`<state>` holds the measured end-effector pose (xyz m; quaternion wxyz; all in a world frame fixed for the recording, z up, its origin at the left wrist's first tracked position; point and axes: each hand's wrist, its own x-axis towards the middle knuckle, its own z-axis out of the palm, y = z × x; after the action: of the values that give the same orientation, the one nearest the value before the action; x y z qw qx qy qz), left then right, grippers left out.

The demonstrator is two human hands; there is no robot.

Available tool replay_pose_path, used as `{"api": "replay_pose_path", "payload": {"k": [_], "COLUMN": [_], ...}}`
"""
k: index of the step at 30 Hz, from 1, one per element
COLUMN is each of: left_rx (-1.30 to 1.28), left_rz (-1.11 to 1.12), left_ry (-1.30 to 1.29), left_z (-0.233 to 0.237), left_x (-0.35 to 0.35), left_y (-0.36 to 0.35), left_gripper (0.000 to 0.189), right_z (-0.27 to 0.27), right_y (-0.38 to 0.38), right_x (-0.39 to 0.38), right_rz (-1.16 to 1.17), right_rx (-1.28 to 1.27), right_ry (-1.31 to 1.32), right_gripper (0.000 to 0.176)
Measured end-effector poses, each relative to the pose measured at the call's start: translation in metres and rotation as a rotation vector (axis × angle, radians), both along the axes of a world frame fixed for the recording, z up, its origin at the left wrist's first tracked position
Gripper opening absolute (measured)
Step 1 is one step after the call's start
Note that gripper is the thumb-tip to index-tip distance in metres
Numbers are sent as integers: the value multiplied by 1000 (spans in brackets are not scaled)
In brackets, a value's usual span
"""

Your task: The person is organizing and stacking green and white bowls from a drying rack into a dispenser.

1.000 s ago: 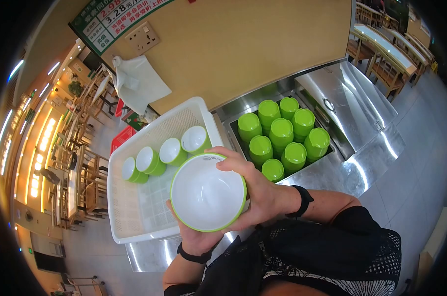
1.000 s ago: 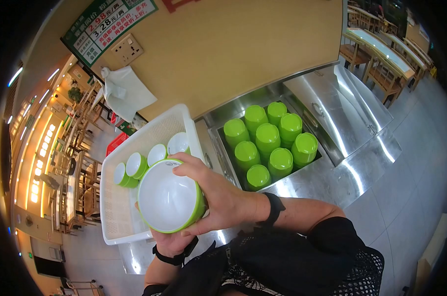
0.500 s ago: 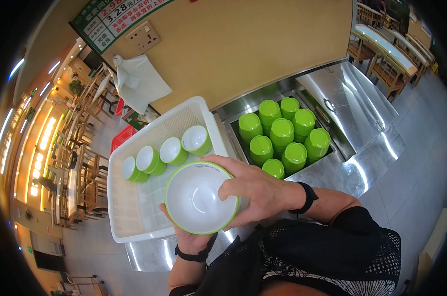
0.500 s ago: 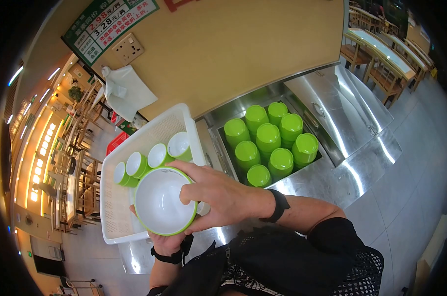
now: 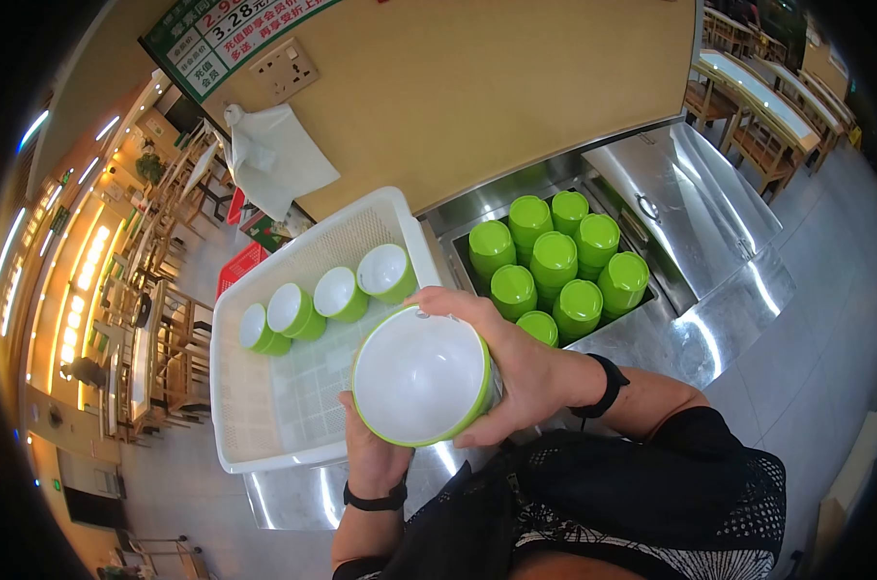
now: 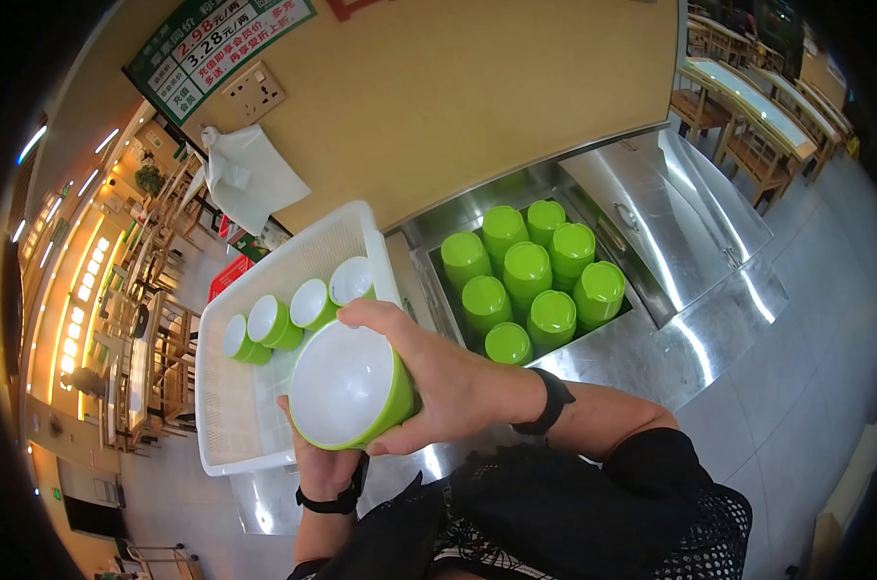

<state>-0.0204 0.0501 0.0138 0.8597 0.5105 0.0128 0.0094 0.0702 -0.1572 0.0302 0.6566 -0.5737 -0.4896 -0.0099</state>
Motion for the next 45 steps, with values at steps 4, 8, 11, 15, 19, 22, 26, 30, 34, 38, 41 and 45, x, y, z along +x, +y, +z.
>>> {"api": "replay_pose_path", "payload": {"k": [4, 8, 11, 15, 19, 22, 26, 30, 34, 38, 41, 45], "left_rx": [368, 831, 842, 785, 633, 643, 647, 646, 693, 767, 677, 850], "left_rz": [168, 26, -46, 27, 163, 211, 242, 257, 238, 183, 164, -34], "left_ry": [-245, -621, -549, -493, -479, -534, -524, -500, -520, -463, -350, -176], "left_z": [22, 26, 22, 18, 8, 7, -3, -9, -9, 5, 17, 49], "left_x": [4, -1, -6, -11, -10, -8, -10, -11, -8, -5, -8, -22], "left_y": [-9, 4, 6, -1, -11, -14, -13, -13, -13, -19, -16, 20], "left_gripper": [68, 28, 19, 18, 16, 15, 28, 45, 42, 23, 38, 48], "right_z": [13, 15, 15, 2, -10, -15, -20, -27, -27, -28, -26, -30], "right_y": [-8, -8, -10, -5, 3, 7, 7, 11, 12, 8, 0, -21], "right_x": [2, 3, 5, 10, 13, 10, 11, 12, 9, 8, 9, 22], "right_rz": [-43, -39, 14, 9, 136, 199, 346, 390, 344, 227, 157, 25], "right_rx": [-139, -286, -342, -226, -3, 43, 79, 86, 77, 47, 76, 103], "right_ry": [-36, 1, 139, 143, 279, 478, 568, 620, 643, 618, 596, 570], "right_gripper": [111, 113, 115, 116, 105, 116, 105, 105, 100, 90, 87, 88]}}
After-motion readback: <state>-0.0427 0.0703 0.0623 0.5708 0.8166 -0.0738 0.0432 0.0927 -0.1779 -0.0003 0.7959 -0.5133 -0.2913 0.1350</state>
